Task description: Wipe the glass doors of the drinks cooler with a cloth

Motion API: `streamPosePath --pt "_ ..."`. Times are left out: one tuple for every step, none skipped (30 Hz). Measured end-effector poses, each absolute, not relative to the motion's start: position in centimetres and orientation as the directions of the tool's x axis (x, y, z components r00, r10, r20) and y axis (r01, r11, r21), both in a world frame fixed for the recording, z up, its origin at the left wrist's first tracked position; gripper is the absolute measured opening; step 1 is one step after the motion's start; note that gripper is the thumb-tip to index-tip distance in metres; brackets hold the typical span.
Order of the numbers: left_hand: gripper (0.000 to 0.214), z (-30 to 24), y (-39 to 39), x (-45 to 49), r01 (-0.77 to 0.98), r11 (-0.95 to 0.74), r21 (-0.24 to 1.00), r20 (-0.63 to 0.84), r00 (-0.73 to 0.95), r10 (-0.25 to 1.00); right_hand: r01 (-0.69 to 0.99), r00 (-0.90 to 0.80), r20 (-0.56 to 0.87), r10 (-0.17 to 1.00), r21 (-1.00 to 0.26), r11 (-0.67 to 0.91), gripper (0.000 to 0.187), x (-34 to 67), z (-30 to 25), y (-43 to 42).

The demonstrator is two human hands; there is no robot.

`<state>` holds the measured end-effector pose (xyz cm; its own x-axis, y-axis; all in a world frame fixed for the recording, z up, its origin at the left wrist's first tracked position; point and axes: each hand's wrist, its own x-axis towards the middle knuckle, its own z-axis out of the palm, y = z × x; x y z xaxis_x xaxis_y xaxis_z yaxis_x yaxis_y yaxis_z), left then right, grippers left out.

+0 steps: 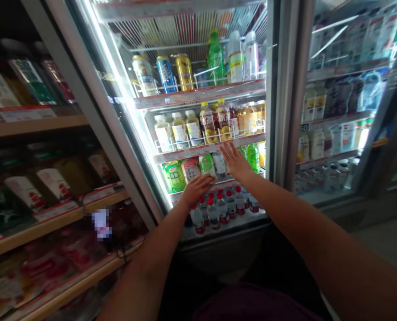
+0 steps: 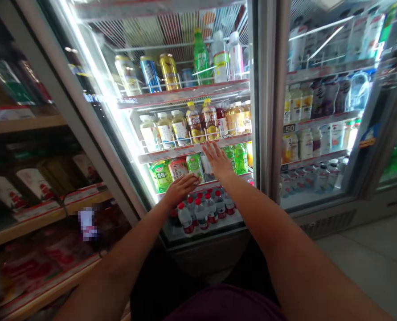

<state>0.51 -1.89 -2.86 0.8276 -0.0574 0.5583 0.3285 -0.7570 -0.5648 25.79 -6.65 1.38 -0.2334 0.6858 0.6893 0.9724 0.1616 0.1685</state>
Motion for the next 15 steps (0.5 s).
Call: streamPosePath --pt "0.031 -2.6 -1.9 0.3 0.379 -0.751 -0.540 0.615 0.787 -0.045 0.971 -0.237 0.692 0.681 0.171 0.164 0.128 25.8 1.4 -6.7" --pt "0.032 -2.3 -2.0 0.0 0.434 -0.744 -0.509 0.671 0.741 -0.027 0.970 -0.243 0.697 0.675 0.174 0.170 0.127 25.8 1.4 -6.7" --pt "0.032 -2.2 -2.0 -0.2 0.485 -0.735 -0.475 0.720 0.694 -0.006 0.969 -0.249 0.701 0.668 0.175 0.177 0.125 25.9 1.3 -6.7" --pt "0.033 -2.3 -2.1 -0.5 0.515 -0.728 -0.453 0.743 0.669 0.011 0.968 -0.250 0.704 0.665 0.172 0.181 0.124 25.9 1.3 -6.8" --pt "0.035 -2.5 -2.1 -0.8 0.518 -0.725 -0.453 0.738 0.674 0.020 0.969 -0.245 0.705 0.666 0.167 0.181 0.124 25.9 1.3 -6.8" --pt "0.035 -2.8 -2.2 -1.2 0.496 -0.728 -0.473 0.710 0.704 0.018 0.971 -0.240 0.703 0.669 0.160 0.179 0.124 25.9 1.3 -6.8" --pt "0.035 -3.2 -2.1 -1.8 0.460 -0.733 -0.500 0.675 0.738 0.003 0.972 -0.234 0.700 0.674 0.156 0.176 0.125 25.8 1.3 -6.8" --pt "0.034 -3.5 -2.0 -2.4 0.423 -0.738 -0.526 0.640 0.768 -0.016 0.973 -0.229 0.697 0.679 0.152 0.171 0.126 25.8 1.3 -6.8" --pt "0.032 -3.7 -1.8 -3.1 0.400 -0.739 -0.543 0.620 0.784 -0.031 0.974 -0.226 0.693 0.684 0.152 0.168 0.126 25.8 1.3 -6.7" --pt "0.030 -3.8 -1.5 -3.8 0.403 -0.737 -0.543 0.626 0.779 -0.035 0.974 -0.228 0.687 0.690 0.155 0.168 0.126 25.8 1.3 -6.7" --pt "0.029 -3.8 -1.3 -4.4 0.430 -0.735 -0.525 0.655 0.755 -0.027 0.973 -0.230 0.683 0.694 0.158 0.167 0.126 25.8 1.3 -6.7" --pt "0.028 -3.6 -1.1 -5.0 0.468 -0.732 -0.495 0.694 0.720 -0.009 0.973 -0.230 0.678 0.698 0.160 0.165 0.126 25.8 1.3 -6.6" --pt "0.029 -3.5 -0.9 -5.4 0.511 -0.729 -0.455 0.734 0.679 0.018 0.974 -0.225 0.675 0.703 0.158 0.160 0.126 25.8 1.3 -6.6" --pt "0.030 -3.5 -0.8 -5.7 0.549 -0.725 -0.416 0.767 0.640 0.045 0.976 -0.218 0.673 0.707 0.155 0.153 0.126 25.8 1.3 -6.6" --pt "0.031 -3.6 -0.9 -5.8 0.577 -0.720 -0.386 0.790 0.609 0.065 0.978 -0.210 0.672 0.710 0.151 0.147 0.127 25.7 1.3 -6.6"
